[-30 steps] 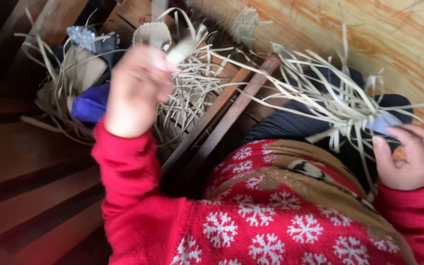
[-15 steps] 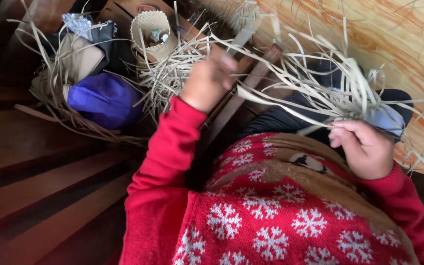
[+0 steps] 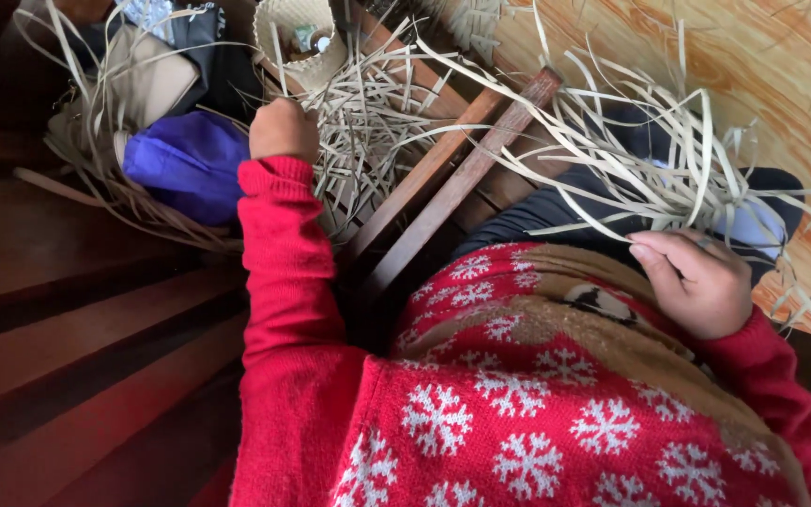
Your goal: Weaving thin wooden or straw strips together to create a craft item
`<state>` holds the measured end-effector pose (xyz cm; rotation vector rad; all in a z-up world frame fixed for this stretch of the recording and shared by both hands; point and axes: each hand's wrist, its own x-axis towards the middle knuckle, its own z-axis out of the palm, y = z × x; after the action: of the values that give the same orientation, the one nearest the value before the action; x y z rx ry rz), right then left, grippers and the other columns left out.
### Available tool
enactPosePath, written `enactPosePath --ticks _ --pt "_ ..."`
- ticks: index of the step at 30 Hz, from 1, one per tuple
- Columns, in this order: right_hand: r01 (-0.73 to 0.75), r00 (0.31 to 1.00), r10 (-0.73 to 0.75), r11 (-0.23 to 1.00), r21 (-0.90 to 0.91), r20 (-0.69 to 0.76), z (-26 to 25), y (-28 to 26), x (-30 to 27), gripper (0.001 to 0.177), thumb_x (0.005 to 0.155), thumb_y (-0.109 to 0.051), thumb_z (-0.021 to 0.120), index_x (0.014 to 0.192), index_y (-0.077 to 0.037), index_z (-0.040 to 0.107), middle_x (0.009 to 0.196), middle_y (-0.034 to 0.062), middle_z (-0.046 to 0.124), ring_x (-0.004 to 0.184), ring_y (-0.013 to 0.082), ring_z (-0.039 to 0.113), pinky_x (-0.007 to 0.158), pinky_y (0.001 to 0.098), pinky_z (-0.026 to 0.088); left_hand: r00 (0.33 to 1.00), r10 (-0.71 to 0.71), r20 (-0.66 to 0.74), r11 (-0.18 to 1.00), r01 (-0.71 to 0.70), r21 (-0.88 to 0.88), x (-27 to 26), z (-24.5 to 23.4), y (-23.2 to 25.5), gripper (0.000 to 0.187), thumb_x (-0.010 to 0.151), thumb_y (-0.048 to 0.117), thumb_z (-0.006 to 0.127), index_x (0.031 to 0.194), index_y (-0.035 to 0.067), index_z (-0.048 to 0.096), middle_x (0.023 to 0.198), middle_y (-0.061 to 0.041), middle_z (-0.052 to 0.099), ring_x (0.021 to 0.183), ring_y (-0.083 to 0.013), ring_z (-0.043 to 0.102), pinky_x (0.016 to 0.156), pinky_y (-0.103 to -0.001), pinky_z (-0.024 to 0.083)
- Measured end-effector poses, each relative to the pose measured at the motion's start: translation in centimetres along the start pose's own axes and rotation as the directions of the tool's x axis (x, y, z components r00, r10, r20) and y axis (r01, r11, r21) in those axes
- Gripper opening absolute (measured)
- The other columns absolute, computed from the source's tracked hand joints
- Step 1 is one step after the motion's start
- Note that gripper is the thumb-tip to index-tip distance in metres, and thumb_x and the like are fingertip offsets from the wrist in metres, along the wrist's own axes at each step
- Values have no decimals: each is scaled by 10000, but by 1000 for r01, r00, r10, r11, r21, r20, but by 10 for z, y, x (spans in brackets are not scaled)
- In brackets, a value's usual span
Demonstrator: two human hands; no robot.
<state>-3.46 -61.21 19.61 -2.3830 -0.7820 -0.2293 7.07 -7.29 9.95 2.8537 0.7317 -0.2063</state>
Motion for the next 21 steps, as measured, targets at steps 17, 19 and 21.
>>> enactPosePath --ticks 17,19,21 --pt "17 996 -16 1000 -12 86 9 23 -23 136 1003 -118 708 1093 -33 765 1070 64 768 915 164 722 888 290 552 894 83 441 964 41 -263 -60 -126 42 217 986 191 655 1191 218 722 1169 -57 737 718 -120 662 707 -259 604" --pt "18 995 -17 1000 -17 97 7 22 -23 138 1002 -133 700 1097 -51 758 1052 55 764 889 161 716 864 290 545 815 118 567 979 1 -205 -40 -59 26 416 974 385 563 1368 250 561 1364 -78 590 960 -217 644 887 -362 533" --pt "18 994 -15 1000 -22 111 7 24 -25 141 1001 -149 691 1100 -69 751 1034 46 760 862 157 710 840 289 539 716 139 684 987 -47 -151 -17 12 7 658 961 579 472 1544 283 401 1559 -98 442 1201 -315 625 1068 -465 462"
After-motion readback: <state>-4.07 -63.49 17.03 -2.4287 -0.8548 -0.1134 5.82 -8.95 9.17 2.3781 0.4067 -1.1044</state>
